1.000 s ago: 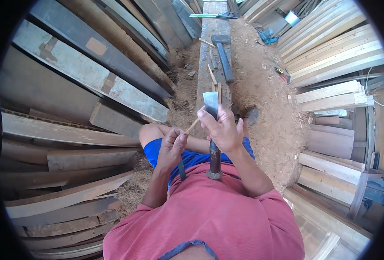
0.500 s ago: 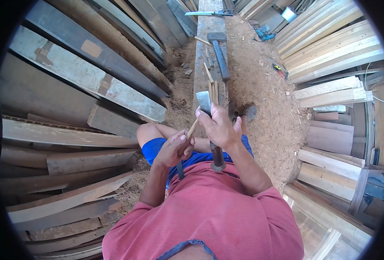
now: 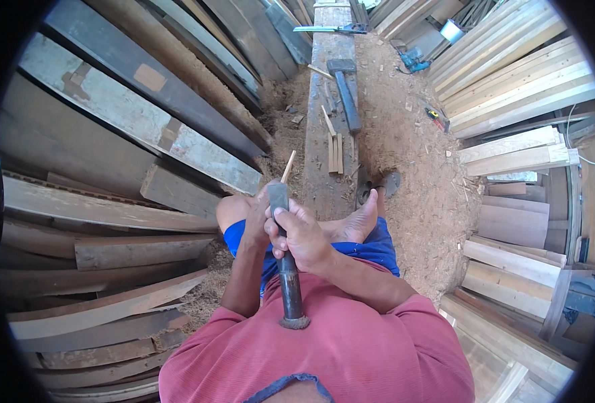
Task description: The person shapes a small piece of wood into a peg by hand using a chisel and a large axe-like tool as a mallet, striking the chisel to shave off thin layers of wood while resting the peg against a large wooden beam.
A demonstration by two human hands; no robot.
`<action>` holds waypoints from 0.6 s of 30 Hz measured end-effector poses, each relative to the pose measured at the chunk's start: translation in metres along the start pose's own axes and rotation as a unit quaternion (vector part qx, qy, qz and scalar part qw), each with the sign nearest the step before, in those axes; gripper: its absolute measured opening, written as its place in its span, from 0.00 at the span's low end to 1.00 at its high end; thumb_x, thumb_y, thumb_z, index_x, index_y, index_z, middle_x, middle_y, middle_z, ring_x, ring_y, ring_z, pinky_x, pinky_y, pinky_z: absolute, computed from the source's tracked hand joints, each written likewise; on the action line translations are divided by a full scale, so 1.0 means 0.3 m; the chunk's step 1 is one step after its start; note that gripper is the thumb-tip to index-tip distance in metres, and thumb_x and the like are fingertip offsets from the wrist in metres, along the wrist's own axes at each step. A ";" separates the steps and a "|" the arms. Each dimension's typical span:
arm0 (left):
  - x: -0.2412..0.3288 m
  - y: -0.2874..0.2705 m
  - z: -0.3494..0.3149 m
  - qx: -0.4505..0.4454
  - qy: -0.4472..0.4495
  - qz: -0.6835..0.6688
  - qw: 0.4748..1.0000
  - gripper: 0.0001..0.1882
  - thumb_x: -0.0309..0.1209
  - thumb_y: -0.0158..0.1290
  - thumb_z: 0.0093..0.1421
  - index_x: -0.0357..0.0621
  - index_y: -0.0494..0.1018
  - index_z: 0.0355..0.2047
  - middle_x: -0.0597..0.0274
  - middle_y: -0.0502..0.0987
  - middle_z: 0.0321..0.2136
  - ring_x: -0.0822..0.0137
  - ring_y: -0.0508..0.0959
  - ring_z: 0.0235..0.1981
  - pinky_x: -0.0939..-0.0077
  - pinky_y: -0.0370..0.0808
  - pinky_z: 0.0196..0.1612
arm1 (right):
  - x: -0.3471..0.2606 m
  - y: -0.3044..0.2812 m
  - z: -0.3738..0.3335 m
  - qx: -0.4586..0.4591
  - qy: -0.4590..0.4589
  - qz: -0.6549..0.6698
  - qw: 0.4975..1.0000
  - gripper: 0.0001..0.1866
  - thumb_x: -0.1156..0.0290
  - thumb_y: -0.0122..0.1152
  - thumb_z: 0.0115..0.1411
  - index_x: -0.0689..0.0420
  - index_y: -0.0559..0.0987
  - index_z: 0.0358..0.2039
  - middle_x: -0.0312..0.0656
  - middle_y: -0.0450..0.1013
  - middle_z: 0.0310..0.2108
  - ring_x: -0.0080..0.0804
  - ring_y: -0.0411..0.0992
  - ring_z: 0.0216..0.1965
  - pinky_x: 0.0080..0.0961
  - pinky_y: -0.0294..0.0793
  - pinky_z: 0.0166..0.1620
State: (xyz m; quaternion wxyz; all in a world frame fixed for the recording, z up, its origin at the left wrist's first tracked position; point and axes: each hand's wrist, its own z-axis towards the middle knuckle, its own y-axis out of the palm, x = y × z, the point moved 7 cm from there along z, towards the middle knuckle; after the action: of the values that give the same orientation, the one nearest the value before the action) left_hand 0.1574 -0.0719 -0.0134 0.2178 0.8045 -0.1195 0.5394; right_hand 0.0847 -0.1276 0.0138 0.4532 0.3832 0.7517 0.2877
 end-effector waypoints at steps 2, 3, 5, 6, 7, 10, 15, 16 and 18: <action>-0.038 -0.042 0.002 -0.070 0.033 -0.019 0.997 0.15 0.39 0.38 0.71 0.42 0.70 0.40 0.71 0.69 0.28 0.79 0.68 0.29 0.83 0.68 0.34 | 0.009 0.023 -0.012 -0.029 -0.001 -0.015 0.999 0.09 0.67 0.43 0.68 0.58 0.67 0.41 0.33 0.66 0.22 0.15 0.59 0.14 0.17 0.67 0.19; -0.031 -0.051 -0.003 -0.072 0.059 0.024 0.995 0.16 0.39 0.38 0.71 0.41 0.70 0.40 0.70 0.70 0.28 0.78 0.68 0.30 0.81 0.69 0.35 | 0.002 0.034 -0.023 -0.035 -0.016 -0.033 0.999 0.09 0.66 0.42 0.69 0.57 0.67 0.41 0.31 0.64 0.22 0.14 0.58 0.14 0.16 0.66 0.19; -0.017 -0.050 -0.025 -0.074 0.086 0.066 0.991 0.16 0.38 0.37 0.72 0.40 0.71 0.41 0.70 0.70 0.29 0.78 0.69 0.31 0.80 0.70 0.36 | -0.002 0.044 -0.039 -0.028 -0.020 -0.036 0.999 0.09 0.66 0.43 0.69 0.57 0.68 0.41 0.31 0.63 0.22 0.13 0.57 0.14 0.16 0.65 0.19; -0.003 -0.036 -0.046 -0.064 0.073 0.066 0.993 0.17 0.38 0.36 0.72 0.39 0.71 0.41 0.69 0.71 0.29 0.77 0.69 0.31 0.78 0.70 0.36 | -0.009 0.044 -0.046 -0.021 -0.025 -0.039 0.999 0.09 0.66 0.43 0.69 0.57 0.68 0.41 0.31 0.62 0.21 0.13 0.55 0.14 0.17 0.64 0.19; 0.008 -0.023 -0.061 -0.054 0.061 0.066 0.995 0.18 0.38 0.36 0.72 0.39 0.71 0.41 0.69 0.71 0.29 0.76 0.70 0.32 0.77 0.70 0.37 | -0.014 0.043 -0.053 -0.022 -0.025 -0.040 0.999 0.09 0.66 0.43 0.69 0.57 0.68 0.41 0.31 0.62 0.21 0.13 0.55 0.14 0.17 0.64 0.19; 0.054 -0.001 -0.090 -0.035 0.117 0.132 0.984 0.18 0.39 0.35 0.72 0.39 0.72 0.41 0.67 0.73 0.30 0.75 0.71 0.32 0.75 0.70 0.36 | -0.019 0.038 -0.069 -0.012 -0.025 -0.042 0.999 0.09 0.67 0.42 0.69 0.57 0.67 0.41 0.31 0.63 0.21 0.13 0.58 0.15 0.16 0.65 0.18; 0.003 -0.031 -0.175 -0.112 0.154 0.263 0.946 0.19 0.41 0.36 0.72 0.39 0.71 0.37 0.66 0.72 0.24 0.71 0.71 0.25 0.71 0.68 0.30 | -0.171 -0.007 -0.161 0.009 -0.219 -0.182 0.959 0.10 0.65 0.42 0.70 0.59 0.67 0.41 0.31 0.60 0.20 0.16 0.58 0.14 0.16 0.65 0.18; -0.041 -0.027 -0.202 -0.175 0.184 0.323 0.912 0.19 0.41 0.37 0.72 0.39 0.70 0.34 0.66 0.71 0.20 0.71 0.69 0.22 0.71 0.67 0.26 | -0.214 -0.028 -0.192 0.010 -0.231 -0.052 0.972 0.11 0.65 0.42 0.70 0.60 0.67 0.41 0.32 0.59 0.19 0.17 0.58 0.13 0.16 0.65 0.18; -0.151 -0.110 -0.236 -0.130 0.071 0.247 0.957 0.20 0.43 0.37 0.71 0.40 0.70 0.33 0.67 0.69 0.17 0.72 0.68 0.19 0.72 0.64 0.24 | -0.296 -0.048 -0.250 0.055 -0.245 -0.061 0.966 0.10 0.65 0.42 0.69 0.59 0.67 0.41 0.31 0.59 0.18 0.17 0.57 0.13 0.16 0.64 0.17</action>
State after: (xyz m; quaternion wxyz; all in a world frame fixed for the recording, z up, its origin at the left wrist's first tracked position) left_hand 0.0961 -0.0110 -0.0395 0.1885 0.6739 -0.3682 0.6121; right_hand 0.0389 -0.2161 0.0753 0.6182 0.4201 0.6544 0.1150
